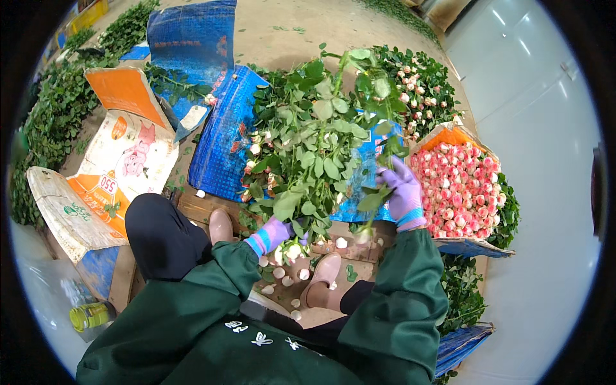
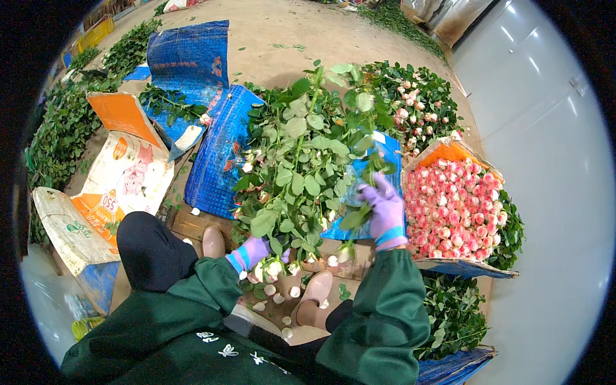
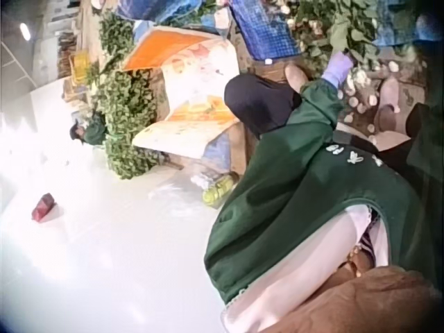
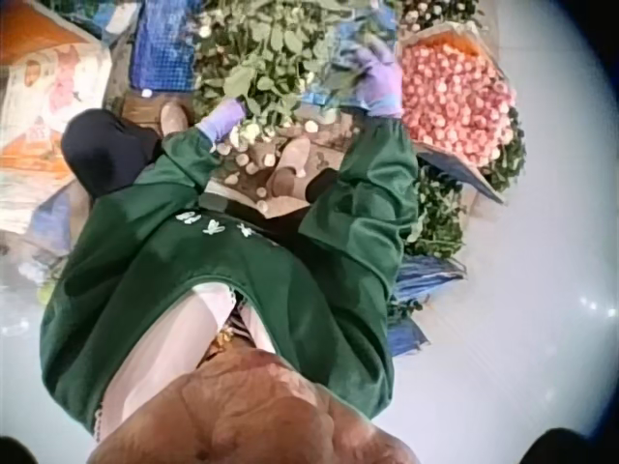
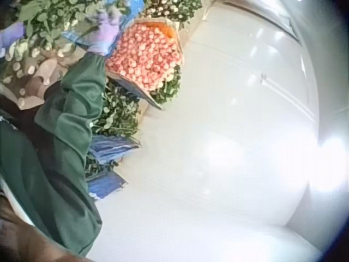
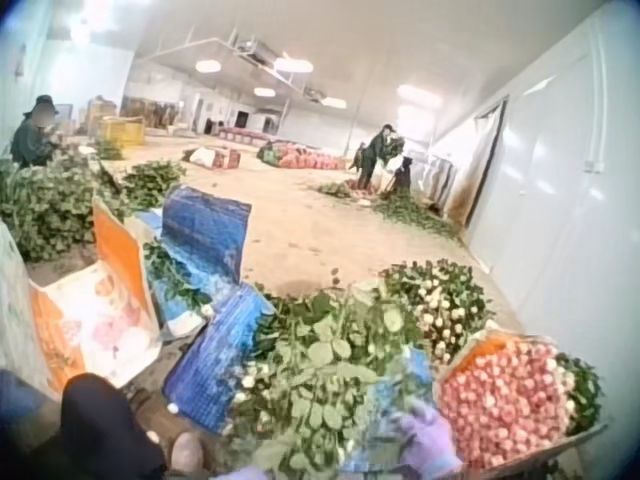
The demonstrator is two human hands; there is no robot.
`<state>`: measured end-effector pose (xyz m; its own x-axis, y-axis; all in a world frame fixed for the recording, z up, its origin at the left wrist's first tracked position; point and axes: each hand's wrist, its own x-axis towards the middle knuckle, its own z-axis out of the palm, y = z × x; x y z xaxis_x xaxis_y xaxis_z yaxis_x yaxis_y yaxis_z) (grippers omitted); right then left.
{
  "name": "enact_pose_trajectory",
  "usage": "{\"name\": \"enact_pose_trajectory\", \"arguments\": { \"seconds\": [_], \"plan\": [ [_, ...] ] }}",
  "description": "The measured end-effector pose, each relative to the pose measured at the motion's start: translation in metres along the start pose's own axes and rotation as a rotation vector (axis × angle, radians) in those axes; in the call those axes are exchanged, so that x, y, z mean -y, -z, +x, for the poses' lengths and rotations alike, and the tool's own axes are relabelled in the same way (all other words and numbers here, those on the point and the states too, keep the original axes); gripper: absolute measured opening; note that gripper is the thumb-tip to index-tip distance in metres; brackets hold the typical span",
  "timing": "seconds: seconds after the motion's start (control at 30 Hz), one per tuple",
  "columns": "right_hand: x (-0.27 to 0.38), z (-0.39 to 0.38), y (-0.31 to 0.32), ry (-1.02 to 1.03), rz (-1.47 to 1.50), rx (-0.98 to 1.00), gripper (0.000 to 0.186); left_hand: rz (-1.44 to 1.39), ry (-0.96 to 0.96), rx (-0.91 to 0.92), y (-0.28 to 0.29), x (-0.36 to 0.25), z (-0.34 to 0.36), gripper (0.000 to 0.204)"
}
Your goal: The person sits on the floor and trims leaves and outer petals from rose stems by hand. They handle the roses one at a time, removing foliage and placing the trimmed stems into a cardboard box.
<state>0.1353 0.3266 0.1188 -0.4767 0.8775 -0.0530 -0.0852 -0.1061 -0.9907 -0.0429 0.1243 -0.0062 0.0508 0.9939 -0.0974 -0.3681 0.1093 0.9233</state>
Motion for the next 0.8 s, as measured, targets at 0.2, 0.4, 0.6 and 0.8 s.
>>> {"name": "enact_pose_trajectory", "arguments": {
  "seconds": [0.2, 0.4, 0.6, 0.8],
  "plan": [
    [0.015, -0.002, 0.028, -0.018, 0.058, -0.073, 0.039, -0.067, -0.044, -0.022, 0.012, 0.017, -0.004, 0.023],
    [-0.027, 0.011, 0.033, -0.147, -0.12, -0.057, 0.038, -0.415, 0.057, -0.122, 0.016, 0.016, -0.01, 0.025],
    [-0.091, 0.065, 0.082, 0.103, -0.526, -0.195, 0.041, -0.373, -0.022, -0.174, -0.01, -0.087, -0.034, 0.013],
    [-0.119, 0.06, 0.024, -0.061, -1.131, -0.366, 0.033, -0.304, -0.062, -0.43, 0.008, -0.1, -0.061, 0.012]
  ]
}}
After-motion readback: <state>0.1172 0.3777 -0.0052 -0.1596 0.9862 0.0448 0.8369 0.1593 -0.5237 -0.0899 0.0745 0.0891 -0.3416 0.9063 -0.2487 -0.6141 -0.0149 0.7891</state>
